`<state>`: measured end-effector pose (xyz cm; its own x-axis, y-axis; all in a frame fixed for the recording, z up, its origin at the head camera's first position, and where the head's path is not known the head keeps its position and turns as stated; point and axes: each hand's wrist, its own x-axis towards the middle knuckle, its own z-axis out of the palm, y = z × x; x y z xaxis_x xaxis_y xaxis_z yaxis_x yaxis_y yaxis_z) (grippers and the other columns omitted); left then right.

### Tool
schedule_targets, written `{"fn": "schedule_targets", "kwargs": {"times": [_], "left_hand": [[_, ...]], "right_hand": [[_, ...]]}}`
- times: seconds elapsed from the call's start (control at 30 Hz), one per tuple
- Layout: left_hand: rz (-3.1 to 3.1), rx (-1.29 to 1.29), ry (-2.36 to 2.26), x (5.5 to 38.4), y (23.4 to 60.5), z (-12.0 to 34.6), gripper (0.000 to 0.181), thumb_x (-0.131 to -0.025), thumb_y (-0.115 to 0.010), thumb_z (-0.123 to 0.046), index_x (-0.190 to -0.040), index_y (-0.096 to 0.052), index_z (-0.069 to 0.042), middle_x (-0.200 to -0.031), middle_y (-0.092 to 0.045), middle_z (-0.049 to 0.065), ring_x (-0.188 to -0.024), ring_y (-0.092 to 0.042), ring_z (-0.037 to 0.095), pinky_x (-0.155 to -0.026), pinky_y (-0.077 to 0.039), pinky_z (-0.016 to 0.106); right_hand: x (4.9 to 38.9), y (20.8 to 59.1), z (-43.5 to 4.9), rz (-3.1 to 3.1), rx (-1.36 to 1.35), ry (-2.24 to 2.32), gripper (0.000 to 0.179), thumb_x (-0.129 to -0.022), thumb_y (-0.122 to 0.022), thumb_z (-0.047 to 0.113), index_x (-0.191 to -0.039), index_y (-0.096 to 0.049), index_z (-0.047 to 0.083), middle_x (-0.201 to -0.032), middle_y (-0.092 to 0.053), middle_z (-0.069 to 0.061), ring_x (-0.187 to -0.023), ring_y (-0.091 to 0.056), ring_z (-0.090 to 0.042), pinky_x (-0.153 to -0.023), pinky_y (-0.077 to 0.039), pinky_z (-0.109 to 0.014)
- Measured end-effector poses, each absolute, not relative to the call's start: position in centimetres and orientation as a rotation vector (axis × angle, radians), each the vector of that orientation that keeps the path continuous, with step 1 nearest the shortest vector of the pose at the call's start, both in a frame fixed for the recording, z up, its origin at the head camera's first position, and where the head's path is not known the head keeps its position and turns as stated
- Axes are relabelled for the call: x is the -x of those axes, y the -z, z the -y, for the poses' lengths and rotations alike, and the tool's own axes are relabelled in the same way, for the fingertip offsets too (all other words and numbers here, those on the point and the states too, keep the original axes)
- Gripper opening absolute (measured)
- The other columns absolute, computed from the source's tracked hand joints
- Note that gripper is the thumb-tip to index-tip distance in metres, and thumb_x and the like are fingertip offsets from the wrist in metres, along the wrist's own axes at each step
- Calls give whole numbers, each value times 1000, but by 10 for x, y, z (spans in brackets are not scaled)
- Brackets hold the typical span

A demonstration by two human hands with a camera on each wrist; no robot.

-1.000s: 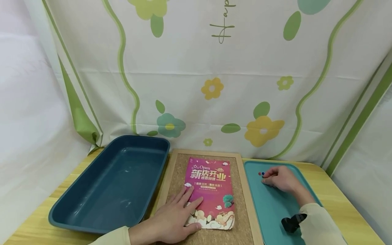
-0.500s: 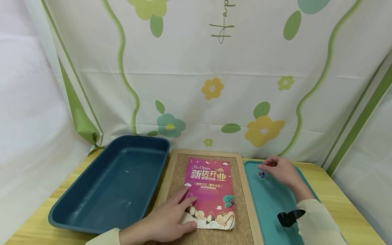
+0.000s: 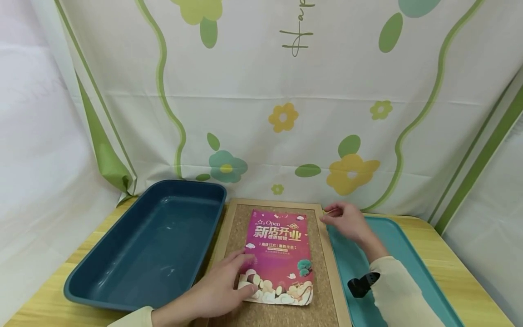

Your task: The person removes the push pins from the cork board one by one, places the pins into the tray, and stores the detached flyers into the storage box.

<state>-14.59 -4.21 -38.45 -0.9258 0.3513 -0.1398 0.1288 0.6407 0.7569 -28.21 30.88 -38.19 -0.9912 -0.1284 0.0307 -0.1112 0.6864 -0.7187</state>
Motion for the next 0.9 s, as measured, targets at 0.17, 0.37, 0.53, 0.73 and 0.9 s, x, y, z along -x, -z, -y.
{"fn": "schedule_targets", "kwargs": {"times": [0.17, 0.37, 0.53, 0.73, 0.9], "left_hand": [[-2452, -289, -1449, 148, 381, 42, 67, -95, -77, -23, -153, -50, -3, -154, -50, 21, -135, -55, 39, -110, -46, 71], [-2356, -42, -1630, 153, 380, 39, 74, -93, -79, -16, -158, -45, -3, -152, -51, 22, -139, -50, 45, -111, -44, 70], [-2245, 85, -1757, 156, 382, 37, 80, -90, -79, -9, -160, -41, -3, -150, -51, 20, -137, -47, 41, -107, -47, 64], [-2162, 162, -1824, 156, 385, 36, 82, -91, -80, -8, -161, -38, -3, -150, -53, 19, -134, -53, 38, -102, -57, 52], [-2105, 205, -1864, 156, 387, 36, 83, -91, -78, -6, -161, -36, 0, -156, -47, 23, -136, -51, 42, -105, -56, 54]], "right_hand": [[284, 385, -289, -2778, 203, 1300, 47, -103, -71, 19, -140, -57, -6, -121, -71, -23, -104, -71, -27, -88, -63, -45], [285, 386, -271, -2701, 150, 1328, 56, -102, -69, 16, -150, -49, -5, -134, -66, -28, -115, -69, -35, -93, -63, -44], [288, 388, -264, -2655, 142, 1365, 58, -103, -66, 11, -153, -45, -8, -142, -61, -33, -123, -66, -42, -93, -63, -45], [293, 395, -261, -2673, 106, 1331, 55, -100, -70, 12, -147, -52, -10, -135, -67, -30, -118, -67, -37, -90, -61, -41], [295, 399, -259, -2733, 76, 1278, 42, -101, -72, 17, -136, -67, -6, -129, -68, -26, -114, -64, -34, -85, -56, -36]]}}
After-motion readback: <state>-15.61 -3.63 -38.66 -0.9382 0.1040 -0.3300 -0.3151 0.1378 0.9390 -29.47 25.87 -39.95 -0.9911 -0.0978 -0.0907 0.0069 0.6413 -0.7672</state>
